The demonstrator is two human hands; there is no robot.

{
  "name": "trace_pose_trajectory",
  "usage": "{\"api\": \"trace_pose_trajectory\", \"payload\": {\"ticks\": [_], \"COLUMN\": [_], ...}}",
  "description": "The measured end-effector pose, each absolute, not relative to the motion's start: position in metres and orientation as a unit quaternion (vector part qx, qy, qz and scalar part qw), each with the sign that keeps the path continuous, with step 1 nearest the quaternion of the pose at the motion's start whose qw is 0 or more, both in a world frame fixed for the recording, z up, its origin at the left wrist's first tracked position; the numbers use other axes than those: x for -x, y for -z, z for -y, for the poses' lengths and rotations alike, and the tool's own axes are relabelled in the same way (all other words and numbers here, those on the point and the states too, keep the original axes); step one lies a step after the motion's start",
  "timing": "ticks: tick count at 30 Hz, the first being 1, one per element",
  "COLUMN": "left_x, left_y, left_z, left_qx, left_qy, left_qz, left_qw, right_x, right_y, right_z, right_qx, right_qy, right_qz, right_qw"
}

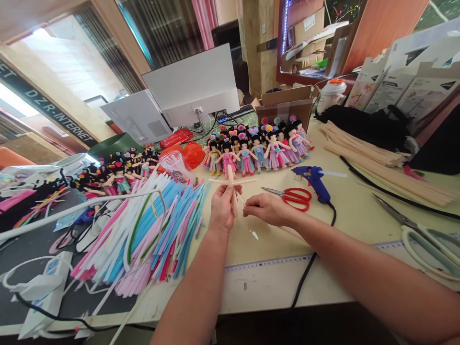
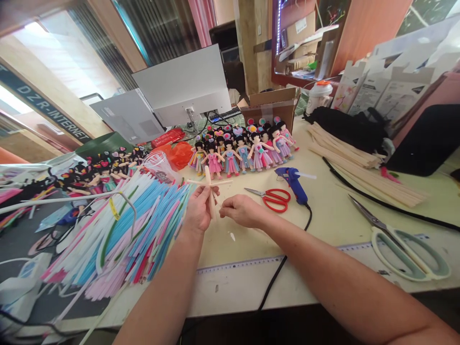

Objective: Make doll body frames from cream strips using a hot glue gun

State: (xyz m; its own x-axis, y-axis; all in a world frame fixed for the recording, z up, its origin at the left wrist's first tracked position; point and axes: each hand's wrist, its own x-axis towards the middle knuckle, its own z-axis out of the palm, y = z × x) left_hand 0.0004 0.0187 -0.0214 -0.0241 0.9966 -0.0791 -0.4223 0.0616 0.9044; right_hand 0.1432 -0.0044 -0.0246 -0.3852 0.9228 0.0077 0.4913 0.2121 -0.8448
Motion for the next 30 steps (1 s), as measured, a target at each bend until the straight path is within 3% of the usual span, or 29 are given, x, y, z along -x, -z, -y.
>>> {"api": "trace_pose_trajectory", "payload": {"ticks": [5, 12, 17, 23, 30], "left_x": [0.000, -0.005, -0.008, -0.008, 0.001], "left_y": [0.024, 0.026, 0.027, 0.030, 0.019], "left_z": [-0.020, -0.017, -0.014, -0.013, -0.012], "left_qx": [-0.358, -0.361, -0.400, -0.448, -0.435], "left_qy": [-0.577, -0.544, -0.527, -0.517, -0.493], "left_qz": [-0.420, -0.405, -0.429, -0.461, -0.438], "left_qw": [0.603, 0.640, 0.614, 0.565, 0.613], "right_x": [-0.144, -0.138, -0.136, -0.137, -0.145], "right_y": [0.027, 0.031, 0.026, 0.032, 0.023], "right_z": [0.003, 0.000, 0.000, -0.005, -0.004], "right_qx": [0.477, 0.486, 0.461, 0.450, 0.465], "right_qy": [-0.409, -0.520, -0.582, -0.568, -0.543], "right_qz": [0.731, 0.568, 0.486, 0.448, 0.458], "right_qw": [0.265, 0.413, 0.460, 0.523, 0.528]}}
